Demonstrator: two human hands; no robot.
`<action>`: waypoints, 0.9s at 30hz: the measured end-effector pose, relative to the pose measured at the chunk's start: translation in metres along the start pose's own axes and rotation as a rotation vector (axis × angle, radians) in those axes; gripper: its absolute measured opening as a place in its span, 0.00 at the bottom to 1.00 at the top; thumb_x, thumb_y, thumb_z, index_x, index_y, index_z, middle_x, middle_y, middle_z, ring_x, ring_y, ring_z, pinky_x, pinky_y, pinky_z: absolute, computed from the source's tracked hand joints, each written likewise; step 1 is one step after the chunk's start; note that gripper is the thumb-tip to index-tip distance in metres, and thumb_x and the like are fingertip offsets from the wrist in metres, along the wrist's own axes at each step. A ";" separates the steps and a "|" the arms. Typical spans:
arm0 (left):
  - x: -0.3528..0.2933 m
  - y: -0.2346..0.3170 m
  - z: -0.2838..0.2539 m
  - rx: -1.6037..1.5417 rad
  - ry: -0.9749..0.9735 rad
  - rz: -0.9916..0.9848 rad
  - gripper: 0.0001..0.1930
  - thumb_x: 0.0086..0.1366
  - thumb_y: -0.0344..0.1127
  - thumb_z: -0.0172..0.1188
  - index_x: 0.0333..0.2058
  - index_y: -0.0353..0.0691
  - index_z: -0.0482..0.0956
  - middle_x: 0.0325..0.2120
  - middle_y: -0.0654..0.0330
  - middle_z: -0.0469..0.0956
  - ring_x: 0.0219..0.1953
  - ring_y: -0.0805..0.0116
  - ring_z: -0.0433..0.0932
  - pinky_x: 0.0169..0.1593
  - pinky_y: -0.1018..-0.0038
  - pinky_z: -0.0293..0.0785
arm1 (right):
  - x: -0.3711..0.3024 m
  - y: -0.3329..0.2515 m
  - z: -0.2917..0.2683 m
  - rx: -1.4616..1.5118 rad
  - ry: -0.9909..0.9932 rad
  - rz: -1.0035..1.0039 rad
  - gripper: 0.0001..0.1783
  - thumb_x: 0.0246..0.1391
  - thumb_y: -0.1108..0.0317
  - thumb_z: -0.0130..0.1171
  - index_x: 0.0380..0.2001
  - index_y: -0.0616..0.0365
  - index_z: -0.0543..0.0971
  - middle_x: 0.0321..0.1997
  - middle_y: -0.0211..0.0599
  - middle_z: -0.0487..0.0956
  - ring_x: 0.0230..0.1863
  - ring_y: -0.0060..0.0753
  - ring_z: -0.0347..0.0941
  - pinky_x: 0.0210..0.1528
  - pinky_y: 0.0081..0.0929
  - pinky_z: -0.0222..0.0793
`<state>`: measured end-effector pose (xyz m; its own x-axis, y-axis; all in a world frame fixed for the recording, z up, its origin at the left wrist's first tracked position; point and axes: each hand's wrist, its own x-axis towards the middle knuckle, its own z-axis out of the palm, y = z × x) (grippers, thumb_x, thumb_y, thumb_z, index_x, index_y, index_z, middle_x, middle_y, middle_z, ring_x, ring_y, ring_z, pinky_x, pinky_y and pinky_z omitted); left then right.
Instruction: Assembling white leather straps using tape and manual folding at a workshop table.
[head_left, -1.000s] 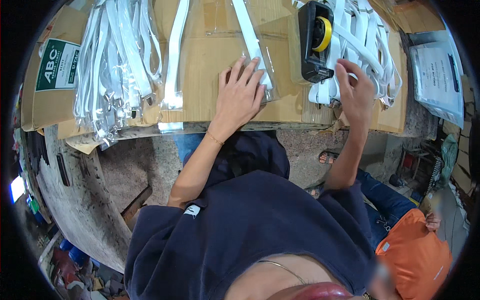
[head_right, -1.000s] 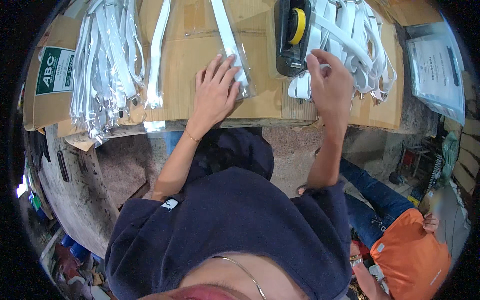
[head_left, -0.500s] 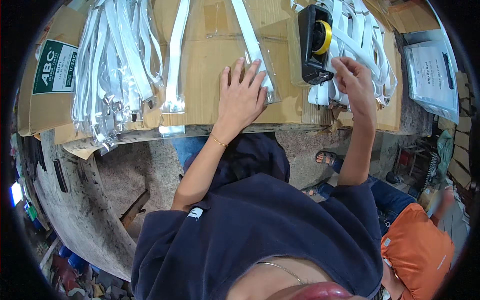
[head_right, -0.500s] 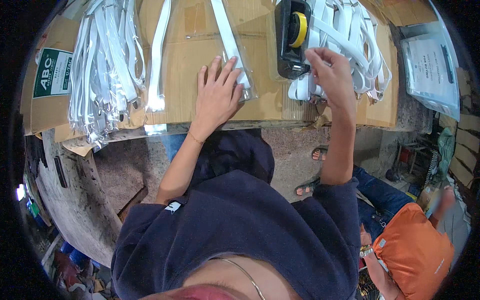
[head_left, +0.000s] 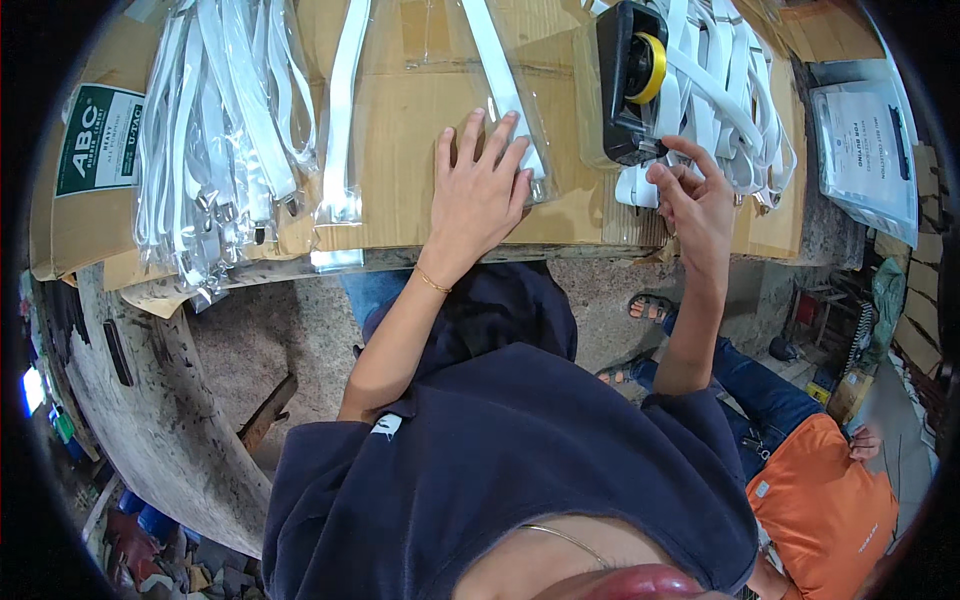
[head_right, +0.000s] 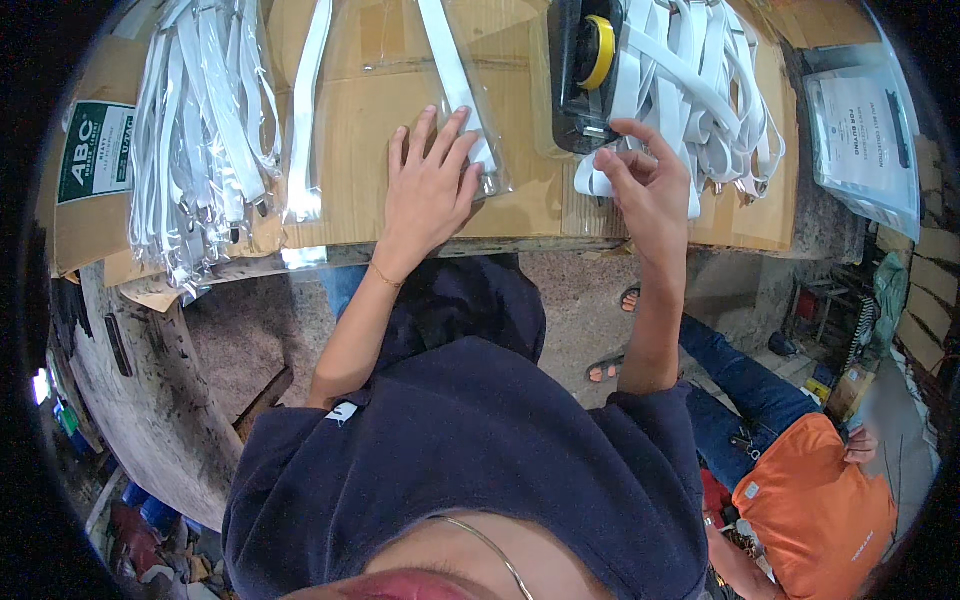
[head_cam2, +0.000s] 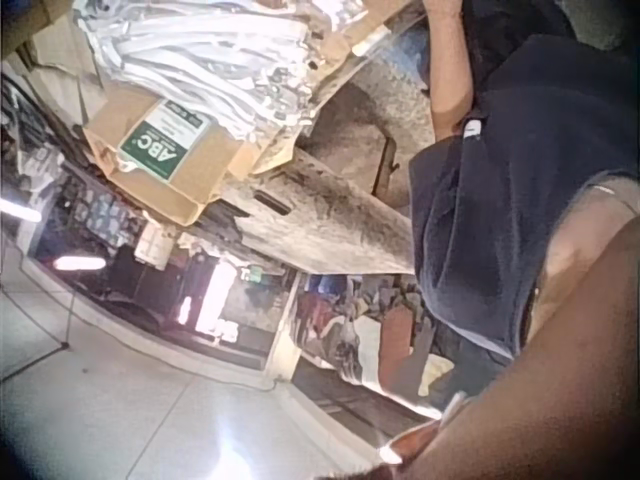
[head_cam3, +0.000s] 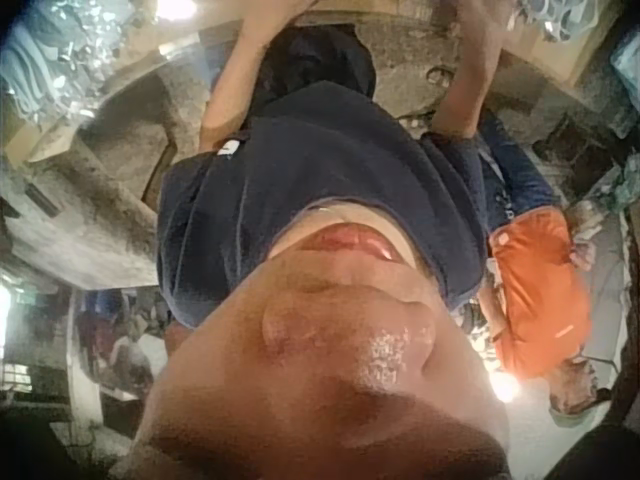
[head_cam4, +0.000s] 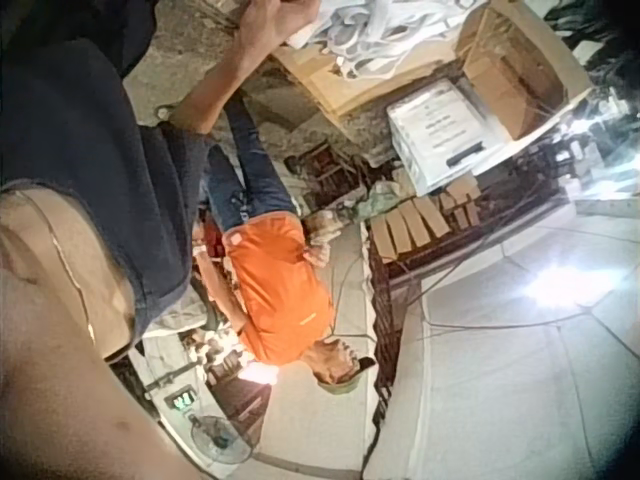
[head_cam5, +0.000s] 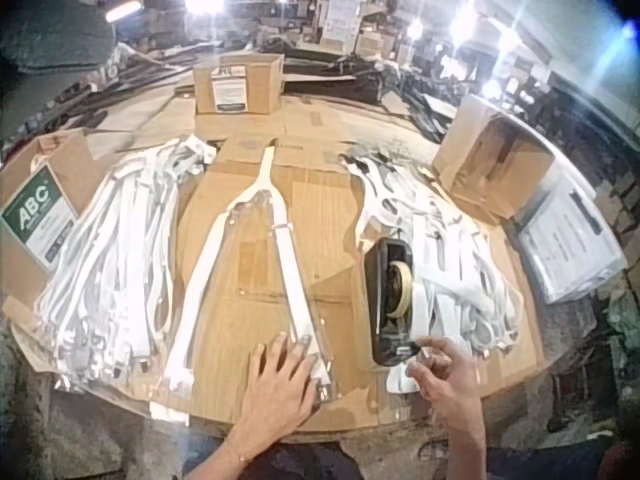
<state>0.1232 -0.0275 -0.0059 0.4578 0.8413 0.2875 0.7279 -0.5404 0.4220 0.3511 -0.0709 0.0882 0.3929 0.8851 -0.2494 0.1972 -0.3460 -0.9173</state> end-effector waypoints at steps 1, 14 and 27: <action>0.000 0.001 0.000 -0.001 0.000 0.001 0.16 0.64 0.41 0.52 0.48 0.44 0.73 0.60 0.60 0.65 0.64 0.51 0.57 0.64 0.48 0.50 | 0.002 0.006 -0.001 -0.041 -0.024 -0.049 0.18 0.53 0.74 0.62 0.48 0.60 0.77 0.23 0.22 0.75 0.20 0.09 0.61 0.22 0.11 0.55; 0.001 0.001 0.002 0.008 0.041 0.009 0.17 0.63 0.41 0.53 0.49 0.43 0.73 0.59 0.58 0.66 0.64 0.50 0.57 0.64 0.48 0.50 | -0.033 0.002 0.046 -0.289 0.113 -0.351 0.21 0.53 0.78 0.59 0.52 0.60 0.75 0.26 0.32 0.77 0.26 0.15 0.68 0.31 0.18 0.67; -0.004 -0.001 0.005 -0.010 0.078 -0.001 0.17 0.64 0.42 0.51 0.49 0.43 0.75 0.59 0.57 0.66 0.64 0.49 0.58 0.64 0.46 0.50 | 0.062 -0.004 0.123 0.381 -0.319 0.070 0.08 0.59 0.71 0.55 0.38 0.64 0.76 0.21 0.19 0.67 0.19 0.09 0.56 0.20 0.12 0.51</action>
<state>0.1227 -0.0299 -0.0117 0.4158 0.8382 0.3529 0.7231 -0.5400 0.4307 0.2644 0.0232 0.0385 0.0872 0.9355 -0.3423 -0.1853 -0.3223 -0.9283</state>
